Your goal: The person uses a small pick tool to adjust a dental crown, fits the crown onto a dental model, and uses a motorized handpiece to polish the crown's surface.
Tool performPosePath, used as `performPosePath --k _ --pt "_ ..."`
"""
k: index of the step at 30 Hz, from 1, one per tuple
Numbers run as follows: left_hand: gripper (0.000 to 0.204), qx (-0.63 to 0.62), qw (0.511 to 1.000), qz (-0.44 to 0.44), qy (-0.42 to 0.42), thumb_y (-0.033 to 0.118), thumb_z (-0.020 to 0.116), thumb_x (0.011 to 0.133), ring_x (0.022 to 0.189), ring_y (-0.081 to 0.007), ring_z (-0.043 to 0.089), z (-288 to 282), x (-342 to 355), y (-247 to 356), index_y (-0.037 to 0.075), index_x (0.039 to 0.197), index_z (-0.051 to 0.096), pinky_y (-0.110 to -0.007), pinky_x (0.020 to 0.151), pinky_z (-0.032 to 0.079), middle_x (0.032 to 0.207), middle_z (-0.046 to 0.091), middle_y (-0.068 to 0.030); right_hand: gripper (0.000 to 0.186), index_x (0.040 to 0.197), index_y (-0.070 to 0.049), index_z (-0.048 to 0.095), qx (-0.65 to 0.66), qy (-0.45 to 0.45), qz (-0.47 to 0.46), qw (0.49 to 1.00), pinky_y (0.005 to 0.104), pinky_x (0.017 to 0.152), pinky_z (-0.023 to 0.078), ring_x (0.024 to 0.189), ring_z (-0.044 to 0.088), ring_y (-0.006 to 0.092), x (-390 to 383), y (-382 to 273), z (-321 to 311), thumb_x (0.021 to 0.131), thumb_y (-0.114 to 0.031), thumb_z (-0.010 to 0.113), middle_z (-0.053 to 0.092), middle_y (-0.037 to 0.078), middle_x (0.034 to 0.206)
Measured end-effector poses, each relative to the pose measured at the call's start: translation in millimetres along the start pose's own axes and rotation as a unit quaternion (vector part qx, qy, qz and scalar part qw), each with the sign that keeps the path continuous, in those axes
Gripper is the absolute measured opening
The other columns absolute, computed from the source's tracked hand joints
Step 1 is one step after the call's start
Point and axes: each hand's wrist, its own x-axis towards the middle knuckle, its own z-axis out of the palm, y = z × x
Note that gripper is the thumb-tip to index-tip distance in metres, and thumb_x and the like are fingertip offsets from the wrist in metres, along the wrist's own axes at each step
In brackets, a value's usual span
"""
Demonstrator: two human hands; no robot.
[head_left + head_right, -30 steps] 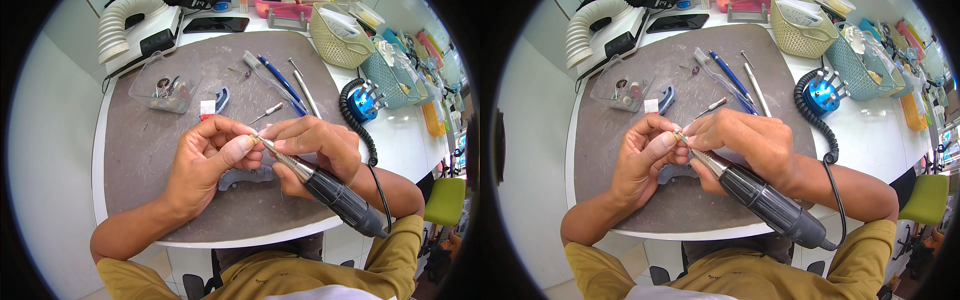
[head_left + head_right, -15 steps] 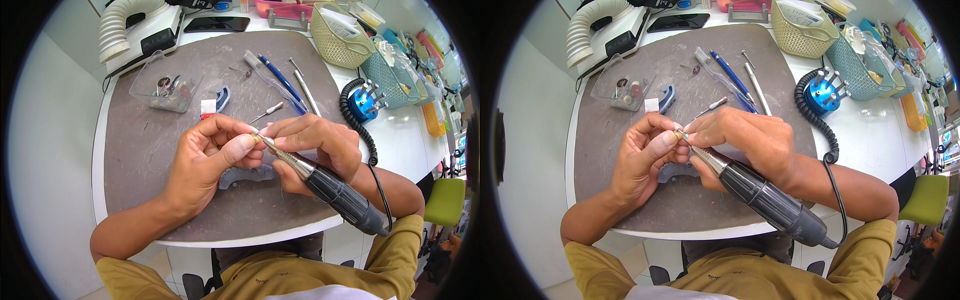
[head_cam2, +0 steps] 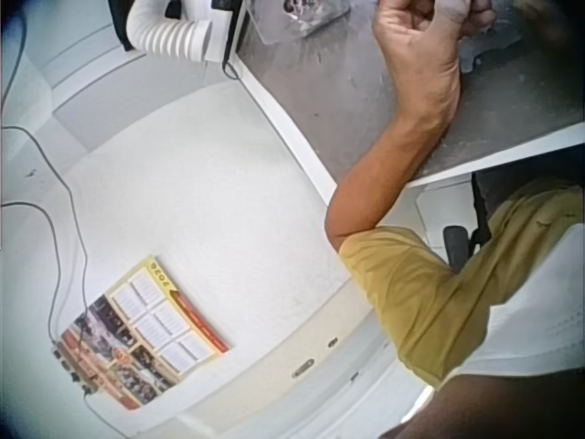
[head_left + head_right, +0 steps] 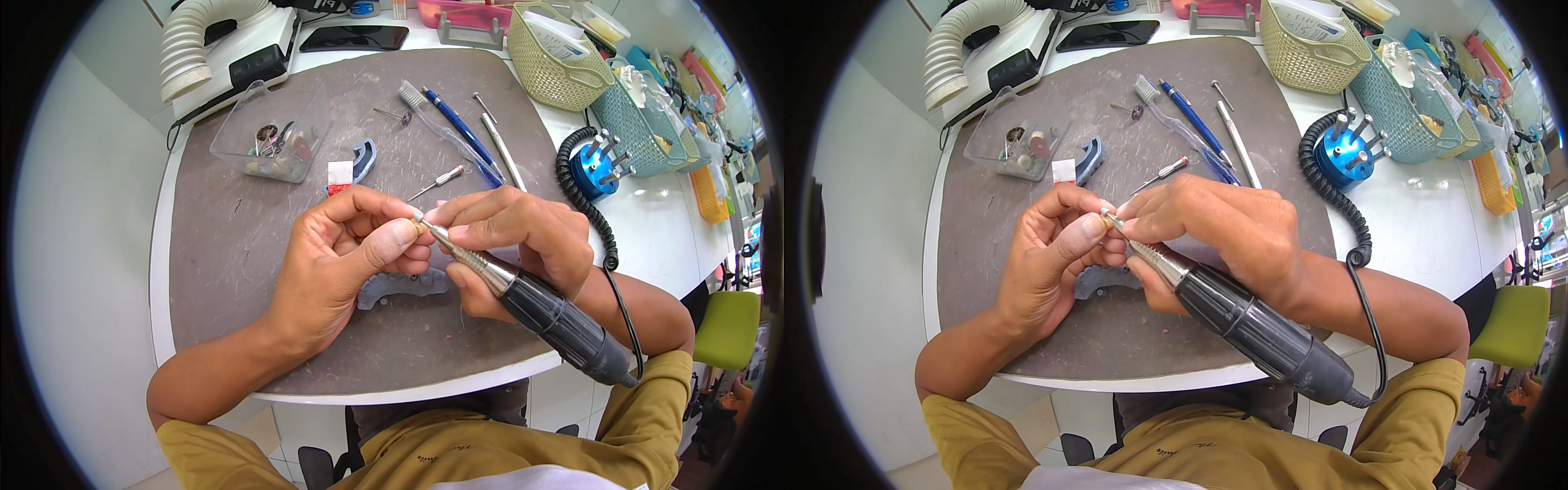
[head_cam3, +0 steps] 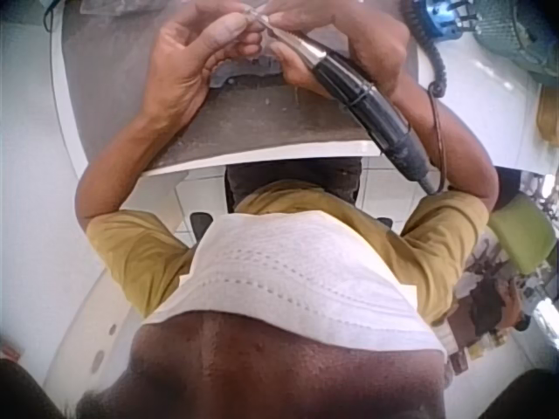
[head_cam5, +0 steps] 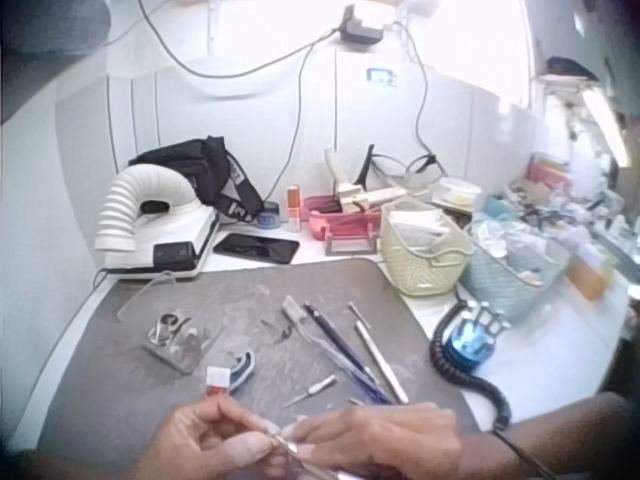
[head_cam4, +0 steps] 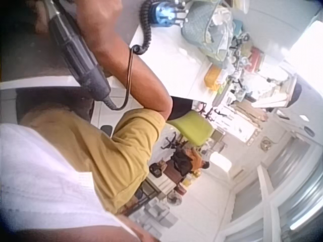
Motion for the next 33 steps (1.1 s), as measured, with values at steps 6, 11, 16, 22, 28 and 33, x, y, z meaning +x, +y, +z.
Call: performPosePath --k 6,11,16,22,28,33 --pt "0.017 0.0 1.0 0.002 -0.001 0.011 0.069 0.098 0.089 -0.0151 0.073 -0.1 0.3 0.1 0.003 0.112 0.063 -0.029 0.081 0.062 0.1 0.072 -0.01 0.027 0.093 0.003 0.067 -0.005 0.007 -0.003 1.0 0.0325 0.073 0.062 0.084 0.078 0.0274 0.0 0.1 1.2 0.071 0.003 0.082 0.073 0.018 0.086" --pt "0.016 -0.001 1.0 0.002 -0.004 0.011 0.069 0.098 0.089 -0.015 0.073 -0.6 0.6 -0.3 0.003 0.112 0.063 -0.029 0.081 0.062 0.101 0.072 -0.0103 0.026 0.093 0.003 0.068 -0.002 -0.003 0.001 1.0 0.0322 0.073 0.062 0.084 0.078 0.0278 0.4 -0.7 -1.1 0.071 0.003 0.082 0.074 0.018 0.088" --pt "0.016 0.004 1.0 0.002 -0.003 0.011 0.069 0.098 0.092 -0.0158 0.073 -0.7 0.0 0.8 0.005 0.112 0.063 -0.031 0.084 0.062 0.103 0.072 -0.0096 0.031 0.107 0.005 0.06 0.001 -0.052 -0.001 0.999 0.0418 0.086 0.062 0.096 0.076 0.0327 -3.6 -1.4 -6.8 0.081 0.001 0.077 0.071 0.025 0.096" --pt "0.018 0.0 1.0 0.025 0.0 0.01 0.067 0.099 0.1 -0.0132 0.067 -2.2 0.6 0.9 0.006 0.116 0.063 -0.03 0.089 0.058 0.108 0.068 -0.0075 0.025 0.111 0.003 0.057 0.038 -0.026 0.135 0.99 0.0368 0.093 0.058 0.103 0.073 0.025 -5.2 -11.4 -13.8 0.09 -0.001 0.069 0.07 0.022 0.108" --pt "0.018 0.085 0.993 0.078 -0.034 0.012 0.066 0.101 0.099 -0.0124 0.065 -8.6 5.5 0.7 0.003 0.116 0.067 -0.029 0.087 0.056 0.107 0.067 -0.0063 0.017 0.103 -0.001 0.059 0.135 0.076 0.332 0.93 0.0287 0.073 0.056 0.088 0.071 0.0161 7.7 -20.3 -23.8 0.098 -0.016 0.064 0.067 0.008 0.091" --pt "0.017 0.095 0.985 0.137 -0.055 0.014 0.067 0.101 0.096 -0.0124 0.066 -10.6 11.0 1.1 0.002 0.113 0.068 -0.029 0.085 0.058 0.105 0.069 -0.0077 0.029 0.075 -0.011 0.06 0.277 0.125 0.464 0.832 0.0231 0.048 0.028 0.053 0.041 0.0051 4.7 -41.8 -49.0 0.096 -0.031 0.067 0.051 -0.003 0.064"
